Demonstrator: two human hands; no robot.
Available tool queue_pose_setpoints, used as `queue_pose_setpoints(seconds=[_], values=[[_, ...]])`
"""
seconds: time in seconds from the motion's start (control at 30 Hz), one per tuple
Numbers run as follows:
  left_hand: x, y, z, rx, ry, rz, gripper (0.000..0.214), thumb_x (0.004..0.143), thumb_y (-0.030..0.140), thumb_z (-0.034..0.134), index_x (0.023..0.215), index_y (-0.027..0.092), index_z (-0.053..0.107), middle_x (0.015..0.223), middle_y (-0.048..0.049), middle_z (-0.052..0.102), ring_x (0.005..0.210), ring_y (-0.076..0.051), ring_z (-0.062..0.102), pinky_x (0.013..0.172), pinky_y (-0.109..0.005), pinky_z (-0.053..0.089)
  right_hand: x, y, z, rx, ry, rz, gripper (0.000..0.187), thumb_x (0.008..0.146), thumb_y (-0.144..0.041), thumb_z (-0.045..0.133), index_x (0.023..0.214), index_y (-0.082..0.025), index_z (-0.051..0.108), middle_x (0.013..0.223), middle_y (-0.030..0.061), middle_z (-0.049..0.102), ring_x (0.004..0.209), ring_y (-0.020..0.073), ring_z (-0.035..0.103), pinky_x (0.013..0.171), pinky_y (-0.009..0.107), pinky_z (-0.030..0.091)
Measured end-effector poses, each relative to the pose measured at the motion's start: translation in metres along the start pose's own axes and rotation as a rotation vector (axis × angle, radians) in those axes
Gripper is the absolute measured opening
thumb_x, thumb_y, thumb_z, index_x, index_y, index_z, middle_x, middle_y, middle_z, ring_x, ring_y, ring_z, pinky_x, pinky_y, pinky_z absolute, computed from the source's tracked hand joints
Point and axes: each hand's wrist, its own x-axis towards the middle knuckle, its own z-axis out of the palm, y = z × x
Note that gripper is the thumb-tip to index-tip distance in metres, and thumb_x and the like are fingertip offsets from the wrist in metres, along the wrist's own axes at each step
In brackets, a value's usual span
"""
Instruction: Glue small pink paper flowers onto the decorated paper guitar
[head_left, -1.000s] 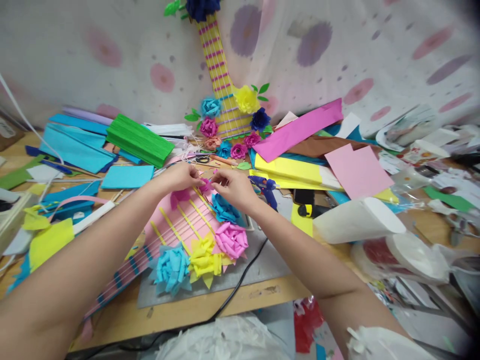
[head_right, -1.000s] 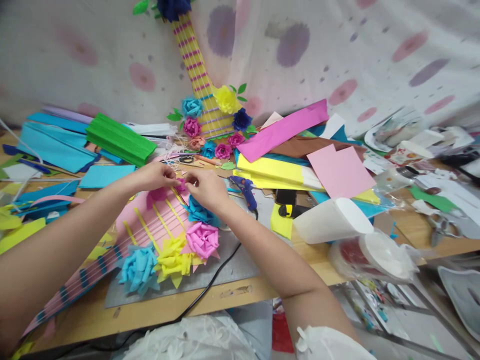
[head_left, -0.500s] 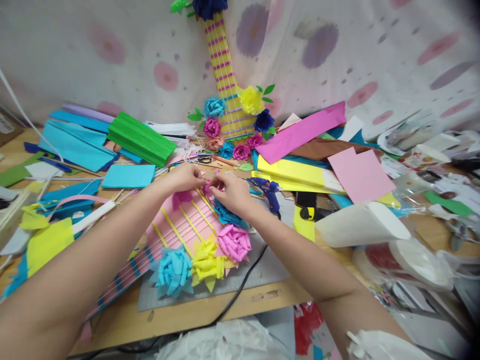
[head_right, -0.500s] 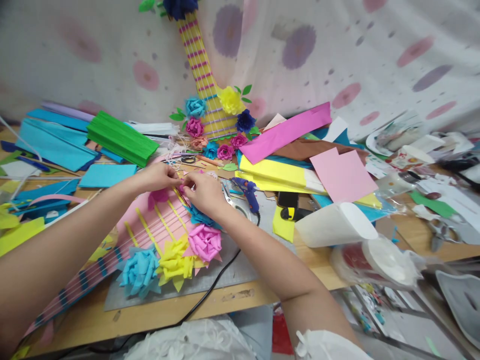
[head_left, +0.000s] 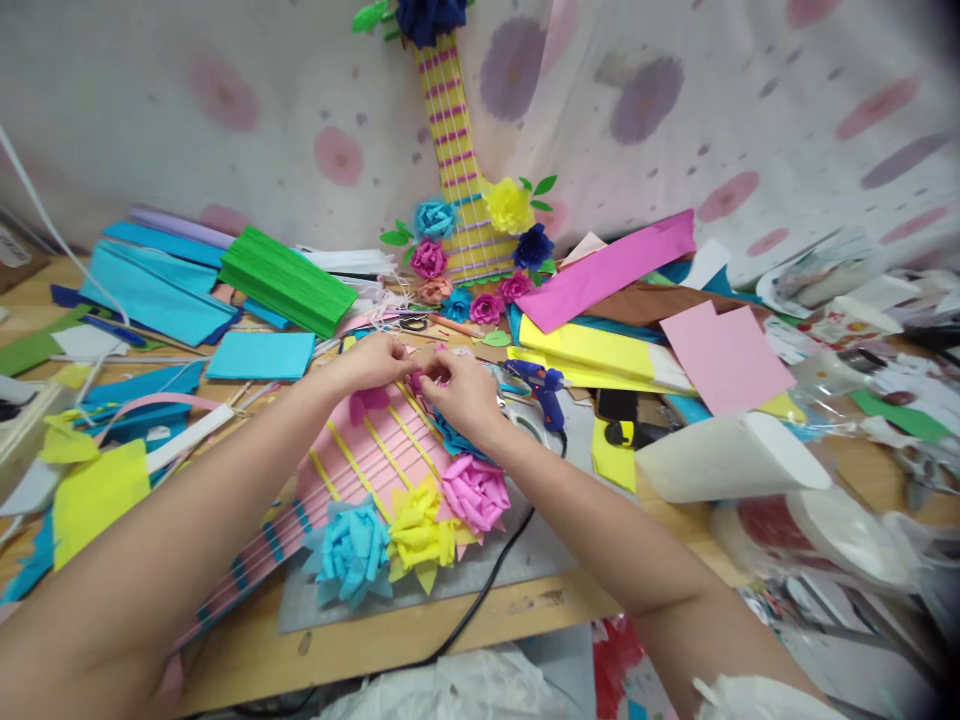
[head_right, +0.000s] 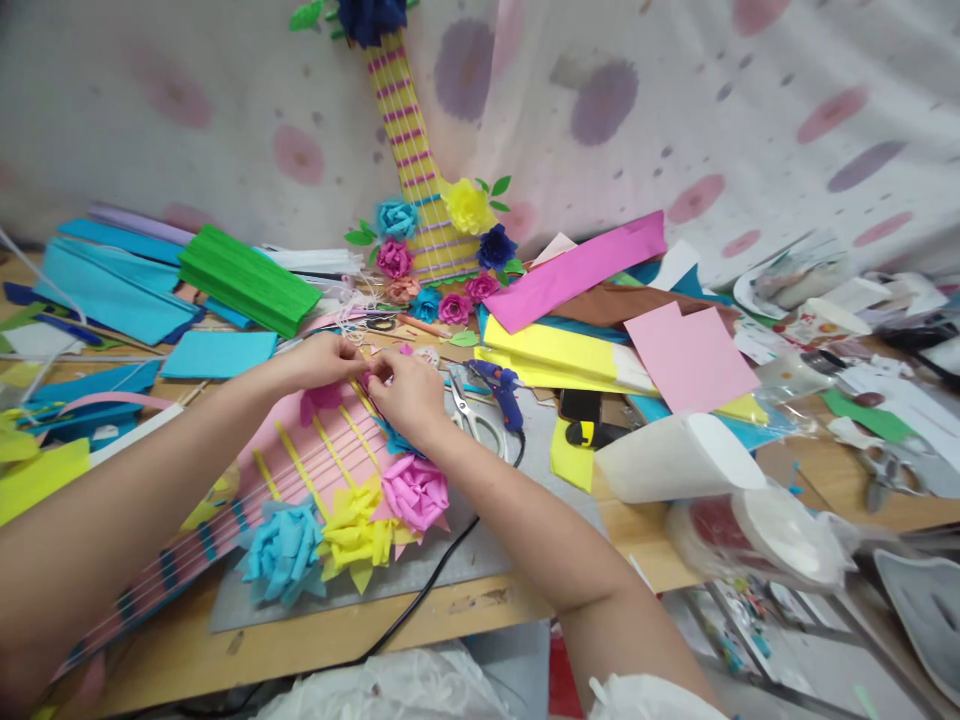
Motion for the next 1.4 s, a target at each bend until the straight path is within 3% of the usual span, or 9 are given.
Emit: queue_pose_setpoints(seconds=[0.23,0.5,1.0,1.27,1.4], values=[[0.002,-0.012,-0.003,-0.056,-0.067,0.111,0.047,0.081,0.055,0.042,0.066,0.016,0.063,0.048,0.0021,0.045,0.044,-0.01,0.035,0.044,-0.024,0.023,-0.003,-0.006,-0.002,0.022,0.001,0.008,0.009,0.078,-0.025,0.057,0.08,-0.022,0.066,0.079,-0.0012,0.07,0.076,0.0155,0.061,0.072,0.028,0.043],[-0.005,-0.02,-0.007,-0.158,-0.161,0.128,0.036,0.074,0.051,0.053,0.07,0.017,0.061,0.049,0.0035,0.046,0.043,-0.009,0.036,0.043,-0.022,0.027,-0.003,-0.009,-0.002,0.056,0.006,0.075,0.008,0.078,-0.028,0.058,0.083,-0.022,0.061,0.08,-0.0017,0.069,0.072,0.0145,0.062,0.068,0.027,0.042],[-0.003,-0.018,-0.006,-0.129,-0.108,0.204,0.026,0.066,0.039,0.059,0.072,0.015,0.068,0.058,0.001,0.059,0.053,-0.011,0.047,0.051,-0.022,0.036,0.001,-0.007,0.005,0.025,-0.002,0.021,0.009,0.078,-0.029,0.061,0.084,-0.022,0.061,0.08,-0.0019,0.069,0.073,0.0143,0.061,0.065,0.026,0.039],[0.001,-0.021,-0.005,-0.031,-0.092,0.266,0.021,0.066,0.034,0.058,0.071,0.018,0.071,0.065,-0.0005,0.065,0.065,-0.014,0.056,0.061,-0.023,0.042,0.001,-0.007,0.003,-0.094,-0.019,-0.061,0.011,0.081,-0.032,0.06,0.084,-0.022,0.065,0.082,0.0003,0.07,0.075,0.016,0.061,0.068,0.028,0.039],[0.002,-0.021,-0.006,0.047,-0.029,0.345,0.022,0.068,0.033,0.058,0.073,0.019,0.073,0.074,-0.0009,0.068,0.074,-0.015,0.058,0.071,-0.025,0.043,0.001,-0.005,0.002,-0.133,-0.028,-0.131,0.009,0.08,-0.026,0.058,0.085,-0.022,0.065,0.082,0.0005,0.071,0.077,0.0176,0.061,0.07,0.029,0.038]])
